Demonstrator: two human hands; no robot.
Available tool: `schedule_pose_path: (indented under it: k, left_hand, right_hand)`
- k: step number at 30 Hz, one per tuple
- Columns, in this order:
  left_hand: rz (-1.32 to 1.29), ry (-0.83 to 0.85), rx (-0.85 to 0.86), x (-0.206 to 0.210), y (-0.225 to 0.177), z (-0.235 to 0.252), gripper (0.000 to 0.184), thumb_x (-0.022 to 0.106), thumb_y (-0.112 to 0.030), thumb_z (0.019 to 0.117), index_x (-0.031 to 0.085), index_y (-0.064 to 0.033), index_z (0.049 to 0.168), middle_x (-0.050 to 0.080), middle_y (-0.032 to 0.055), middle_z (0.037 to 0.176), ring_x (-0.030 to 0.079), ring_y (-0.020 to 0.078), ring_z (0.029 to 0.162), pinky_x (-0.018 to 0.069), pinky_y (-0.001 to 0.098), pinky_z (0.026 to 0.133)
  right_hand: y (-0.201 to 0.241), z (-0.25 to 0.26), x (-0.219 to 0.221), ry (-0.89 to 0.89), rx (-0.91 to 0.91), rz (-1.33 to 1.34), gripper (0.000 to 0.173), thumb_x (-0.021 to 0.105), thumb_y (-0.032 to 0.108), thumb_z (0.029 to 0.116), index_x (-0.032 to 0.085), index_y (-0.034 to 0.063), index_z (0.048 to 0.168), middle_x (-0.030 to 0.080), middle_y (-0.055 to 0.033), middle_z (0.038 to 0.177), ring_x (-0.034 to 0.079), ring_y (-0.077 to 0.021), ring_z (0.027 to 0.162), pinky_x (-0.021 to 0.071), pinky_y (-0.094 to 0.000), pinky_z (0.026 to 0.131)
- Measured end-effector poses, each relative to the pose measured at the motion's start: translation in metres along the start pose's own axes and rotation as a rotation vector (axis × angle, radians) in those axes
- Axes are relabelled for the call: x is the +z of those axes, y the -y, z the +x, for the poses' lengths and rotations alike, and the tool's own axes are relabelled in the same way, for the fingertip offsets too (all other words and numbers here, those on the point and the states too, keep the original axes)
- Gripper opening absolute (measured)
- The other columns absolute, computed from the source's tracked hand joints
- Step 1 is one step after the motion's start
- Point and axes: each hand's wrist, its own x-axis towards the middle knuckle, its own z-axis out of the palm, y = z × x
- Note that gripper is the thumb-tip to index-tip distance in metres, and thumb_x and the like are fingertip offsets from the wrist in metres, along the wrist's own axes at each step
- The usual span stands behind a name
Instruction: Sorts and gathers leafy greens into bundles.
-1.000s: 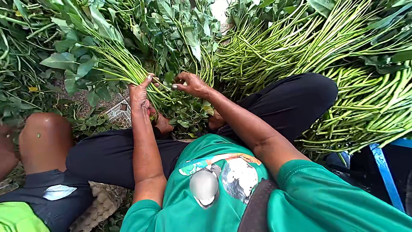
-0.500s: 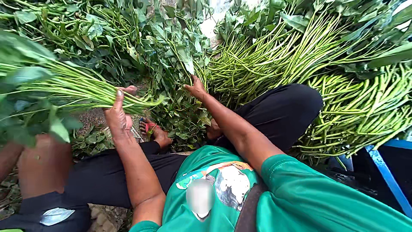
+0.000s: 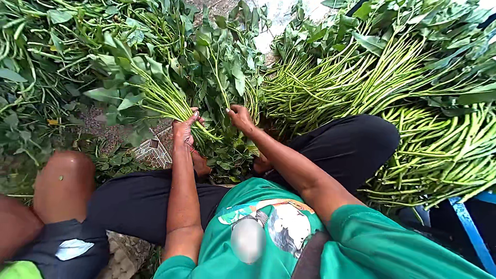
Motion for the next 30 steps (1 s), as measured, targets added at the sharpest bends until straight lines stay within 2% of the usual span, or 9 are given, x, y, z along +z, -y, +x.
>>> schedule_pose_path:
  k: [4, 7, 12, 16, 19, 21, 25, 28, 30]
  left_hand:
    - [0.021, -0.017, -0.029, 0.004, 0.007, 0.005, 0.015, 0.064, -0.002, 0.0984, 0.066, 0.0006, 0.113, 0.074, 0.0111, 0.093, 0.074, 0.0206, 0.079, 0.0628, 0.034, 0.068]
    - [0.093, -0.068, -0.03, 0.009, 0.01, 0.002, 0.034, 0.071, -0.007, 0.0958, 0.058, 0.0014, 0.126, 0.073, 0.0124, 0.099, 0.073, 0.0205, 0.081, 0.0628, 0.035, 0.071]
    - [0.13, -0.157, -0.007, 0.008, 0.007, -0.003, 0.042, 0.078, 0.0, 0.0874, 0.057, 0.0029, 0.124, 0.071, 0.0104, 0.096, 0.07, 0.0159, 0.076, 0.0618, 0.0314, 0.073]
    - [0.122, -0.183, 0.008, 0.008, 0.007, -0.003, 0.04, 0.077, 0.002, 0.0878, 0.057, 0.0037, 0.122, 0.072, 0.0104, 0.096, 0.071, 0.0156, 0.076, 0.0619, 0.0308, 0.074]
    - [0.101, -0.221, 0.039, 0.009, 0.009, -0.003, 0.04, 0.075, 0.007, 0.0863, 0.056, 0.0056, 0.121, 0.071, 0.0111, 0.093, 0.07, 0.0153, 0.073, 0.0621, 0.0296, 0.072]
    - [0.095, -0.237, 0.064, 0.008, 0.012, -0.001, 0.039, 0.074, 0.01, 0.0853, 0.055, 0.0057, 0.12, 0.07, 0.0117, 0.091, 0.07, 0.0161, 0.071, 0.0623, 0.0304, 0.07]
    - [0.109, -0.224, 0.101, 0.002, 0.015, -0.001, 0.041, 0.074, 0.01, 0.084, 0.057, 0.0051, 0.121, 0.069, 0.0132, 0.1, 0.07, 0.0172, 0.082, 0.0619, 0.0335, 0.076]
    - [0.124, -0.233, 0.129, -0.016, 0.011, 0.009, 0.036, 0.073, 0.006, 0.0876, 0.059, 0.0041, 0.12, 0.071, 0.0107, 0.096, 0.07, 0.0172, 0.078, 0.0623, 0.0338, 0.074]
    - [0.11, -0.273, 0.133, -0.028, -0.001, 0.013, 0.037, 0.072, 0.006, 0.0883, 0.057, 0.0033, 0.122, 0.07, 0.0106, 0.095, 0.07, 0.0179, 0.076, 0.0621, 0.0336, 0.073]
  right_hand:
    - [0.06, -0.047, 0.019, 0.207, 0.152, -0.322, 0.035, 0.048, 0.021, 0.1109, 0.059, 0.0028, 0.138, 0.063, -0.0176, 0.135, 0.063, -0.0301, 0.123, 0.0471, -0.0484, 0.109]
    - [0.012, -0.052, 0.044, 0.083, -0.309, -0.325, 0.034, 0.055, 0.021, 0.1055, 0.068, -0.0062, 0.12, 0.068, -0.0272, 0.115, 0.067, -0.0409, 0.11, 0.0517, -0.0565, 0.099]
    - [0.092, -0.101, 0.022, 0.171, -0.087, -0.453, 0.036, 0.057, 0.015, 0.106, 0.06, -0.0004, 0.138, 0.065, -0.0229, 0.131, 0.065, -0.0368, 0.118, 0.0492, -0.0508, 0.104]
    - [0.019, -0.054, 0.047, -0.043, -0.458, -0.383, 0.026, 0.062, 0.013, 0.0996, 0.065, -0.0066, 0.116, 0.065, -0.0268, 0.114, 0.07, -0.0393, 0.095, 0.0584, -0.0537, 0.082]
    - [0.076, -0.064, 0.031, 0.251, -0.046, -0.649, 0.029, 0.051, 0.013, 0.108, 0.058, -0.0012, 0.132, 0.058, -0.0177, 0.142, 0.062, -0.0304, 0.126, 0.0492, -0.0457, 0.107]
    - [0.019, -0.058, 0.046, -0.057, -0.516, -0.46, 0.02, 0.06, 0.008, 0.1004, 0.067, -0.0091, 0.106, 0.067, -0.0266, 0.109, 0.072, -0.0382, 0.092, 0.0597, -0.0495, 0.082]
    - [0.005, -0.058, 0.041, 0.003, -0.682, -0.433, 0.019, 0.056, 0.007, 0.1023, 0.066, -0.0085, 0.108, 0.065, -0.027, 0.113, 0.072, -0.0388, 0.087, 0.0609, -0.0496, 0.077]
    - [-0.007, -0.077, 0.03, 0.146, -0.629, -0.643, 0.02, 0.05, 0.006, 0.1042, 0.066, -0.0069, 0.107, 0.065, -0.0268, 0.114, 0.072, -0.0411, 0.082, 0.061, -0.053, 0.072]
    - [-0.009, -0.098, 0.016, 0.455, -0.299, -0.86, 0.023, 0.048, 0.003, 0.1043, 0.066, -0.0077, 0.115, 0.064, -0.0297, 0.122, 0.069, -0.0489, 0.099, 0.0551, -0.0631, 0.085]
